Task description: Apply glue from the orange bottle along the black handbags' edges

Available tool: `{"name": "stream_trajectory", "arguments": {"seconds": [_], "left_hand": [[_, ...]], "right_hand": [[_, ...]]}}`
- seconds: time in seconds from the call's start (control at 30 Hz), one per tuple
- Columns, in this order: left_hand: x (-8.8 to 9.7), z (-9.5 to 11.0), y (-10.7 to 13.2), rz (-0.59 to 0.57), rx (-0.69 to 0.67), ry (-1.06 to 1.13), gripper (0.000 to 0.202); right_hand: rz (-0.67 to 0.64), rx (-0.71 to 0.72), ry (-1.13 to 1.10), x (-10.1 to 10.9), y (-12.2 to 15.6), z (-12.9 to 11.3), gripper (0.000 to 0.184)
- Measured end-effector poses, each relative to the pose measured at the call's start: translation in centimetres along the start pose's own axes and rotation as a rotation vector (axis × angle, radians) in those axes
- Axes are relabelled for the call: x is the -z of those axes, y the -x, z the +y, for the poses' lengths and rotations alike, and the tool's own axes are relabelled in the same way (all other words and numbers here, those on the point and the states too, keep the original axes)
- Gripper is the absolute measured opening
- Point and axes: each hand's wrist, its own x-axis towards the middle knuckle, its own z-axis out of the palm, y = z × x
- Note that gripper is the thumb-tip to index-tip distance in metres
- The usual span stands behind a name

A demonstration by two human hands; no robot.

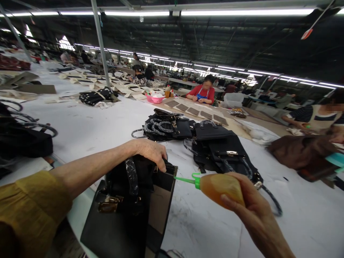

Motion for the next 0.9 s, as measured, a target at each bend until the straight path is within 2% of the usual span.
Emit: {"name": "stream_trajectory", "arguments": {"seconds": [0.27,0.47,0.9], "left_hand": [[0.0,-0.3,-0.3,-0.016,-0.046,0.025,0.028],[0.1,-0.1,-0.3,-0.032,-0.042,0.012,0.03],[0.0,-0.5,-0.3,0.018,-0.036,-0.052,0.038]], "right_hand": [[-0.067,0.005,0.039,0.2,0.4,0.8,0.039],[-0.076,-0.012,0.1,0.4,1.0,1.4,0.046],[-0.098,-0.098,0.078,-0.4,2.3,1.1,0.042]]}}
